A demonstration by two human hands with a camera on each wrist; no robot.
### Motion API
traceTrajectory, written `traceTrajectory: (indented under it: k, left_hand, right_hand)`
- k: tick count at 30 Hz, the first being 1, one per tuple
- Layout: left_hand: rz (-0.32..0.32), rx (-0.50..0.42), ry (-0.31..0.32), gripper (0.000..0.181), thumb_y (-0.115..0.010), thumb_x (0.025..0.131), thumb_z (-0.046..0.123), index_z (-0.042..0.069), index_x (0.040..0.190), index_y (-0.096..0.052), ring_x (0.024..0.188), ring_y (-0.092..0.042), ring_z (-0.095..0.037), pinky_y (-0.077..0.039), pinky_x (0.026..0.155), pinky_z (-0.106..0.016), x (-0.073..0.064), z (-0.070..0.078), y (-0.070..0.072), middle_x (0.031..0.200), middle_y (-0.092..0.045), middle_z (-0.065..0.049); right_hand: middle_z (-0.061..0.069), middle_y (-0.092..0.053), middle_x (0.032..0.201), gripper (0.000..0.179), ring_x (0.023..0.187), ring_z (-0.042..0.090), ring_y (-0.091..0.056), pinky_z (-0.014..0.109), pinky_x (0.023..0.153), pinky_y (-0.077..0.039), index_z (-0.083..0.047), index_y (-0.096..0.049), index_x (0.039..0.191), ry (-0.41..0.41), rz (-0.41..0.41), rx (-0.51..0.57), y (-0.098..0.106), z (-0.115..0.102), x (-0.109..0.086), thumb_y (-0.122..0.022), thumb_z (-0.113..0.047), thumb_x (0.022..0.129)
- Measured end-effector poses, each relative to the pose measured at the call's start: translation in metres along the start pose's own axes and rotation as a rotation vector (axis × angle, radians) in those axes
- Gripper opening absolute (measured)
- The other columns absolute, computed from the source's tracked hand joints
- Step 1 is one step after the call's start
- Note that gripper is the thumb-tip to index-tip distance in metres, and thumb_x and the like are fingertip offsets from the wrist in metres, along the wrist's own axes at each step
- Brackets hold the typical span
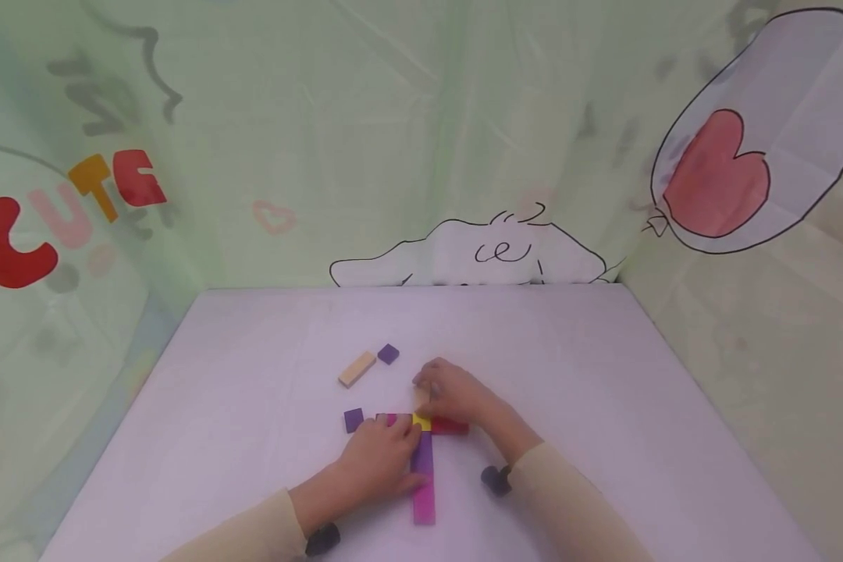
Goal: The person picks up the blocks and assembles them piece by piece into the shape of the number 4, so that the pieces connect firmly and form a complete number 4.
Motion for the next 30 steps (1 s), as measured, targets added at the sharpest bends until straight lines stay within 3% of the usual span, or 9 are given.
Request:
traceTrajectory:
  k: [22,30]
  left_hand:
    - [0.005,-0.013,0.006,0.075,-0.059,0.09,0.075,0.015,0.134,-0.066,0.105,-0.068,-0.026,-0.058,0.088,-0.035,0.0003,0.0,0.0003,0.129,-0.066,-0.002]
    - [-0.004,-0.012,0.009,0.075,-0.06,0.089,0.075,0.015,0.134,-0.066,0.105,-0.068,-0.026,-0.058,0.089,-0.035,0.0012,0.0003,-0.0007,0.13,-0.066,-0.003]
  right_hand:
    - [0.012,-0.058,0.145,0.041,0.137,0.034,-0.055,0.052,0.108,-0.05,-0.016,-0.072,0.129,-0.01,0.021,-0.026,-0.0027,-0.0034,0.0005,-0.08,-0.024,0.09]
    - [0.011,-0.056,0.151,0.045,0.143,0.035,-0.05,0.055,0.11,-0.047,-0.018,-0.068,0.135,-0.034,-0.006,-0.047,-0.0068,0.0002,0.0023,-0.078,-0.027,0.092]
Point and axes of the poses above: each hand's wrist, its own x-axis towards the middle knuckle, its own y-axis out of the back of the hand, z = x × y, the point moved 4 cm from there along x, towards the middle knuckle
